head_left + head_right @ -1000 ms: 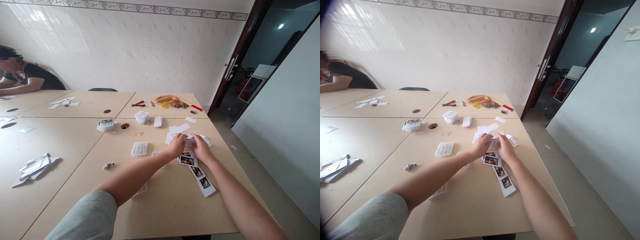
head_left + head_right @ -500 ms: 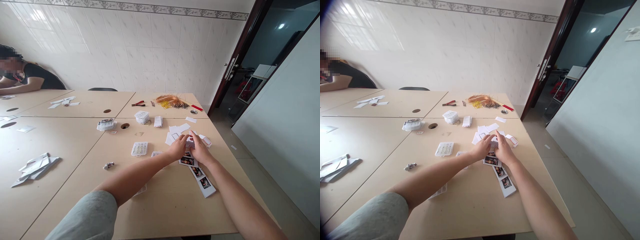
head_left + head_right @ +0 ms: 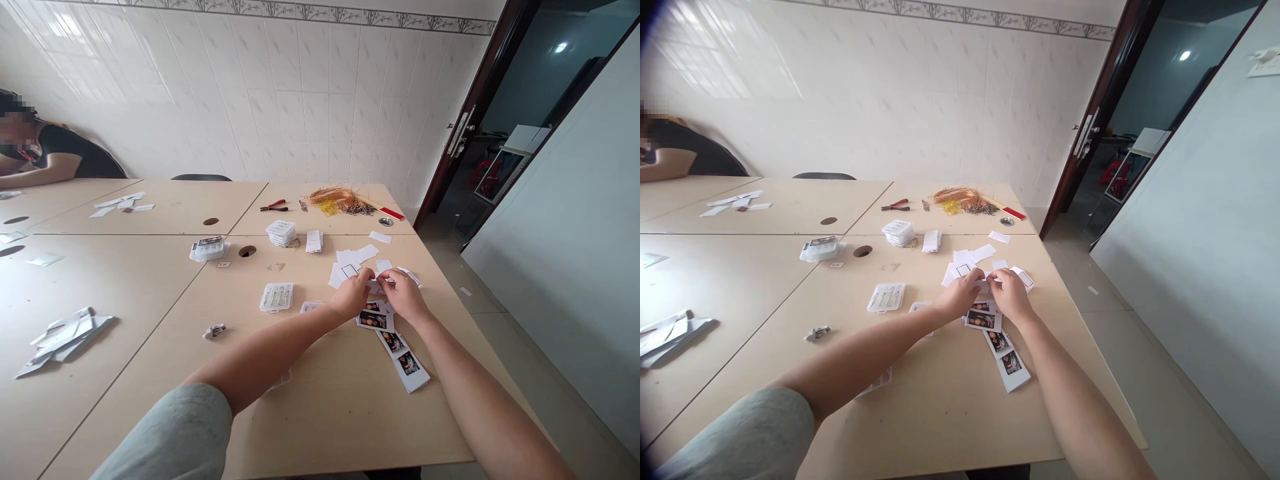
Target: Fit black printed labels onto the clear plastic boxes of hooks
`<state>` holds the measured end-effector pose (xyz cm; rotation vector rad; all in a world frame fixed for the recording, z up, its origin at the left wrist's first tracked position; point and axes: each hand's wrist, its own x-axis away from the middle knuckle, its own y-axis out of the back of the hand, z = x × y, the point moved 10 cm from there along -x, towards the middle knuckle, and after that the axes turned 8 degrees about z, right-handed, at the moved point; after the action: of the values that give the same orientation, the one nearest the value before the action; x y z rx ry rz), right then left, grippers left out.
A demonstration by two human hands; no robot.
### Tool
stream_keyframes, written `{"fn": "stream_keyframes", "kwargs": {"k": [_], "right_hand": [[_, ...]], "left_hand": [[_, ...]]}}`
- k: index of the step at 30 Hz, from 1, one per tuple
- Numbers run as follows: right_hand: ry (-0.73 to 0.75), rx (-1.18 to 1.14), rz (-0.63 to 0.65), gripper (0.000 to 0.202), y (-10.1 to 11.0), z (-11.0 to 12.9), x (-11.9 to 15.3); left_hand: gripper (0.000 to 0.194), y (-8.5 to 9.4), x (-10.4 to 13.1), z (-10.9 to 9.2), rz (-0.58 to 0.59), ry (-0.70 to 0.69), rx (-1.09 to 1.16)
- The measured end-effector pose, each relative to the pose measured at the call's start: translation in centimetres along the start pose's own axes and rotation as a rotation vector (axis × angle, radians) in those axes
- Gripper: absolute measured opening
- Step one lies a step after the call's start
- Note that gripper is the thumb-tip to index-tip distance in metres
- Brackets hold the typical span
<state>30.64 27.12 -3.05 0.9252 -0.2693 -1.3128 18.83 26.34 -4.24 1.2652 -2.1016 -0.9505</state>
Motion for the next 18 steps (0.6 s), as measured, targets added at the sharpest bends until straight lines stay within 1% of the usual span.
{"fn": "stream_keyframes", "kwargs": {"k": [4,10,14,16,18], "right_hand": [[-0.07,-0.061,-0.08,0.026,1.0,-1.1,0.1],[-0.239,-0.198,-0.249,0.028,3.1,-4.1,0.9],[-0.299,-0.273,-0.354,0.032,4.0,-5.6,1.5],[-0.312,-0.288,-0.376,0.033,4.1,-5.8,1.6],[-0.315,-0.29,-0.357,0.033,3.7,-5.7,1.5]], "left_hand": [[0.032,0.2,0.0,0.0,0.001,0.006,0.004],[0.029,0.7,0.0,0.2,-0.002,0.014,0.0],[0.028,0.6,0.1,0.2,0.005,0.003,-0.004],[0.028,0.6,0.1,0.2,0.006,-0.002,-0.005],[0.028,0.6,0.1,0.1,0.004,-0.009,-0.006]]}}
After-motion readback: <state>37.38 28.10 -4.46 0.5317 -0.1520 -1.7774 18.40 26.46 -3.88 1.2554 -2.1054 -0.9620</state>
